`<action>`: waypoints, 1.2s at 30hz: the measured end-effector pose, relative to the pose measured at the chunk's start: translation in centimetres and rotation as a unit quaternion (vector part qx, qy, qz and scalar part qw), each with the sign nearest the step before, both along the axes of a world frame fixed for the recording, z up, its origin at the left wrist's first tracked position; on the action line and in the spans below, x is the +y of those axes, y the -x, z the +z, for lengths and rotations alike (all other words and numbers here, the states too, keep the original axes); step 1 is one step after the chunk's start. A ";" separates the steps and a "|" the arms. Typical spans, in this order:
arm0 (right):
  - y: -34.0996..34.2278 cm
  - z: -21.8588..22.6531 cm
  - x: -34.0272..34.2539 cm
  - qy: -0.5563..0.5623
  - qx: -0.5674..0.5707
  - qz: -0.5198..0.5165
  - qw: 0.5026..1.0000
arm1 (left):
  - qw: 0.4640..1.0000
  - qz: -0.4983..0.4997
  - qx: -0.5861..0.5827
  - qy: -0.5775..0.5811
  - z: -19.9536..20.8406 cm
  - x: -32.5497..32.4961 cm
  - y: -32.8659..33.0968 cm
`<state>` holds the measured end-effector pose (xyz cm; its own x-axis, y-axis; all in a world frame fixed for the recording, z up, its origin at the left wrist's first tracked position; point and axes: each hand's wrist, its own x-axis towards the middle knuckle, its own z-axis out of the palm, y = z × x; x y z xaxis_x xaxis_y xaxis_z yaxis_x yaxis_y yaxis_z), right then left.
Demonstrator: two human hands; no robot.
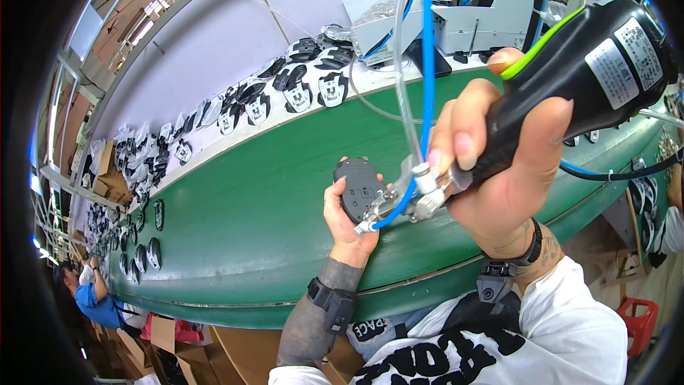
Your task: Using an industrial air screwdriver to attach the bottom plate to computer mice on an assembly line.
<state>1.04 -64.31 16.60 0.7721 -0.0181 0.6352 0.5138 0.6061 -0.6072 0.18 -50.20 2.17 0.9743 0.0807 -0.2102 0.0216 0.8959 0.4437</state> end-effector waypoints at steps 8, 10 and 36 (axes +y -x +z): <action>0.2 -0.3 0.3 0.035 -0.010 0.017 0.999 | 0.999 -0.010 -0.017 0.044 -1.3 -0.1 0.0; 0.6 -0.2 0.3 0.084 0.004 0.013 0.996 | 0.998 0.005 -0.051 0.049 -0.7 -0.3 0.2; -1.6 1.0 -2.8 -0.019 0.001 0.082 0.996 | 0.908 0.025 -0.113 -0.403 1.4 7.8 -1.5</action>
